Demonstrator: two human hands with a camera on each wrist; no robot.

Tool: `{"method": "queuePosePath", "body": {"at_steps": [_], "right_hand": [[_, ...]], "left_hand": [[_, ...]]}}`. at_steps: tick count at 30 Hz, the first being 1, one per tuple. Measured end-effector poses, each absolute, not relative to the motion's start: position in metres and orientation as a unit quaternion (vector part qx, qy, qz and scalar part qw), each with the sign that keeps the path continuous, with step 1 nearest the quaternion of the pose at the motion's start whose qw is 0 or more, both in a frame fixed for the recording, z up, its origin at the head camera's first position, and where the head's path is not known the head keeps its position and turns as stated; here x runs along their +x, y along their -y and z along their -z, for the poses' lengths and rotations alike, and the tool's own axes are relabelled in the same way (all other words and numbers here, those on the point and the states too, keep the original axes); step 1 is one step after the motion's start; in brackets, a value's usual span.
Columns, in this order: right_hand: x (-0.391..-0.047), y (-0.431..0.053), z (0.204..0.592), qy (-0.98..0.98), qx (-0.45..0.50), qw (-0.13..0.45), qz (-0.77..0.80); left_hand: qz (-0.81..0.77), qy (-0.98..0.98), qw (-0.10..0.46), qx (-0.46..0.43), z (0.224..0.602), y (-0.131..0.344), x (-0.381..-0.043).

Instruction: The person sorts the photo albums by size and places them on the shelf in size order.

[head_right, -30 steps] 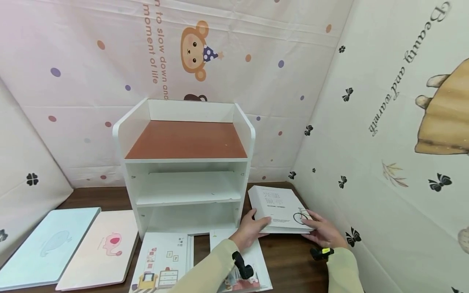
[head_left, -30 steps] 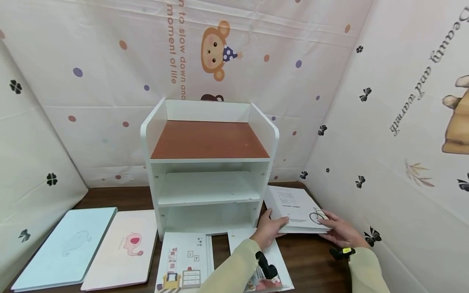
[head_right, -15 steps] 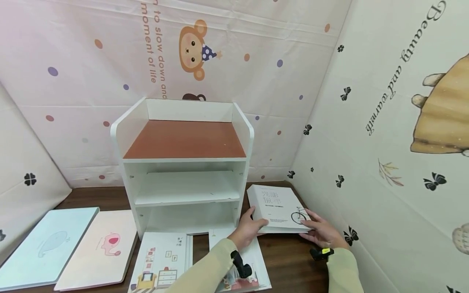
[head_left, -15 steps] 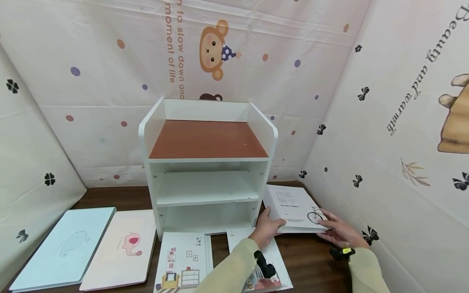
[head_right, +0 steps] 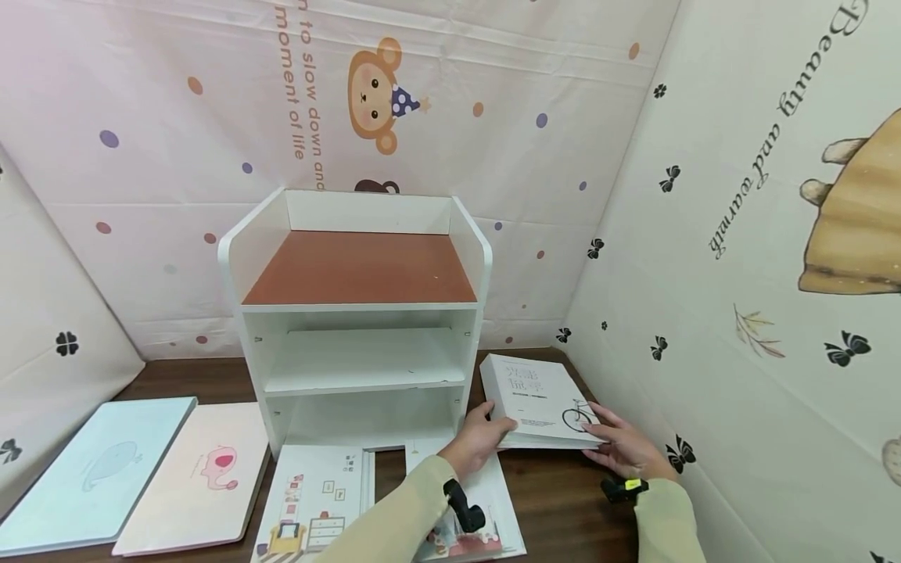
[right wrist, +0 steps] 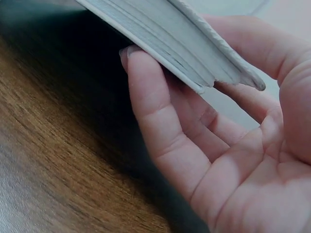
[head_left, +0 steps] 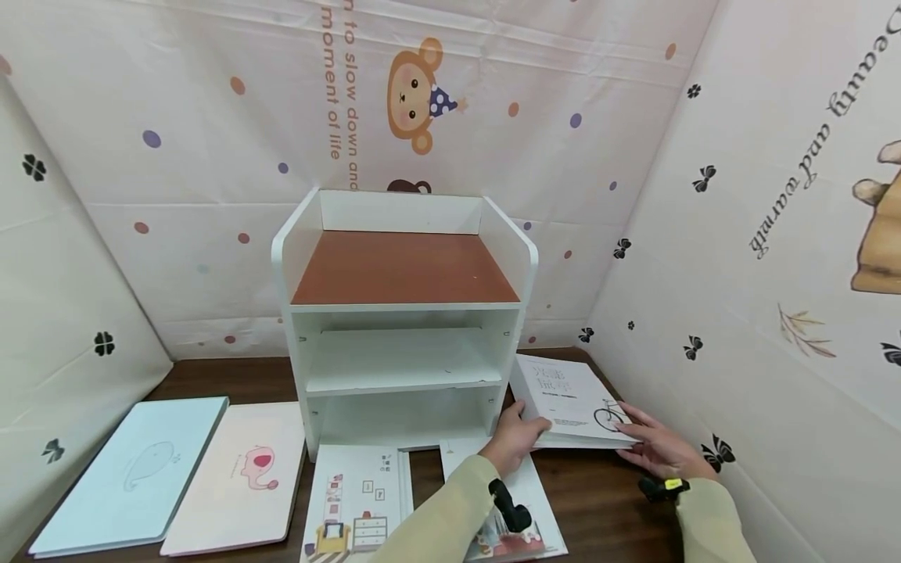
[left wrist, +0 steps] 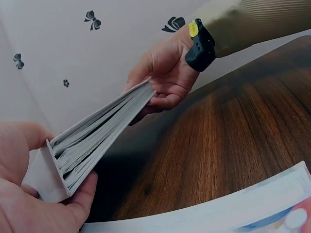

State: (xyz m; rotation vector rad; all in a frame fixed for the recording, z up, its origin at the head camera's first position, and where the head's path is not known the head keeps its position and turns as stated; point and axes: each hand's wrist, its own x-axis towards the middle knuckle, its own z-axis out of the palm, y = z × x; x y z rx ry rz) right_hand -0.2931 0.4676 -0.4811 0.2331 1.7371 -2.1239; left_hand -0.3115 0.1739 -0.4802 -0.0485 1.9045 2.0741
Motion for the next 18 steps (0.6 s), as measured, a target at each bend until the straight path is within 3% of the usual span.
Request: {"method": "queuePosePath", "body": {"at_steps": [18], "right_hand": [[-0.281,-0.474,0.471,-0.59,0.011,0.211,0.78]], "left_hand": [[-0.736,-0.657,0.165,0.007,0.474,-0.168,-0.303]]}}
